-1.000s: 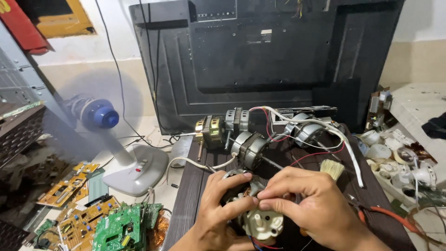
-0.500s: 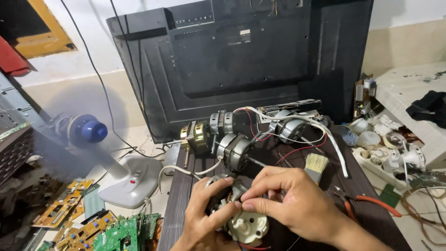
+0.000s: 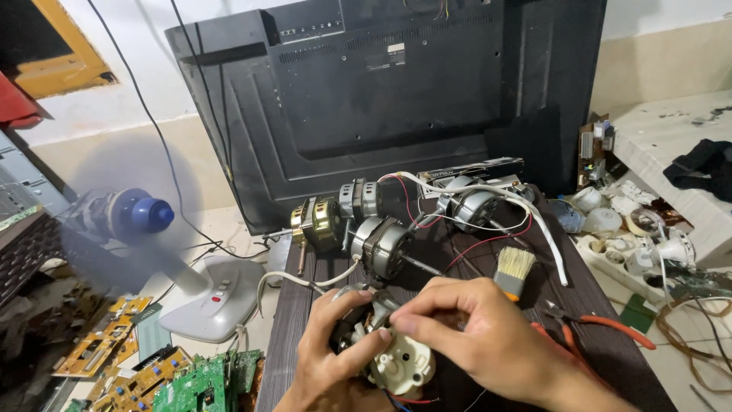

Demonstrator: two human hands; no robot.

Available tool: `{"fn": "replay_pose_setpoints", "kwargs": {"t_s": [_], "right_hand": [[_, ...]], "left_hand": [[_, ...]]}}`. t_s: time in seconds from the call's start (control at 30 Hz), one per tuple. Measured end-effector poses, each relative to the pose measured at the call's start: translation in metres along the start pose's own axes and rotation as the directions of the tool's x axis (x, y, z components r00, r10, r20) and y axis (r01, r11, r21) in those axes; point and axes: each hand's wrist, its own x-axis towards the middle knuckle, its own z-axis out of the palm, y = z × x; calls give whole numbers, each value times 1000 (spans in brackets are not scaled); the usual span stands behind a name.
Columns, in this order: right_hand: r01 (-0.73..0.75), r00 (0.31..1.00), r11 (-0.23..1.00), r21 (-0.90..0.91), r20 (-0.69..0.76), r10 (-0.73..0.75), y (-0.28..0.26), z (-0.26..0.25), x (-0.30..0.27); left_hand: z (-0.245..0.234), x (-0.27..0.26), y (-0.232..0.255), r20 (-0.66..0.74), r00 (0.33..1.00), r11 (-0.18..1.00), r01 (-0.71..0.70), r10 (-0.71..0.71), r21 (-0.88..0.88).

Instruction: Repairing and cleaning electric motors using a brush and screwdriver.

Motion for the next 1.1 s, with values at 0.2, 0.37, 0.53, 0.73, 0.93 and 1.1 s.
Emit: {"fn": "replay_pose_setpoints", "kwargs": {"t_s": [0.2,0.37,0.53,0.73,0.93,1.1], "right_hand": [[-205,924,328,-922,-71,376,1,-52,-51],[-306,937,476,-825,-172,304,104,-160,-99],[-368,928,666,-649,-304,217,276,-262,-174],[-358,876,838,-412,-458,150,228,-195,-116],[69,831,196,-978,-52,-554,95,-58,-104],[234,817,171,-957,99,-568,83,-57,-96]], "left_hand": [[1,1,3,-10,1000,999,29,-29,-16],[1,1,0,10,998,998,58,-57,-36],[-1,3,2,5,999,999,45,-45,-20],[-2,3,3,33,999,999,39,-38,-17],[2,-2,2,-6,996,995,88,-88,-36],[2,1,4,12,997,996,83,-82,-18]]}}
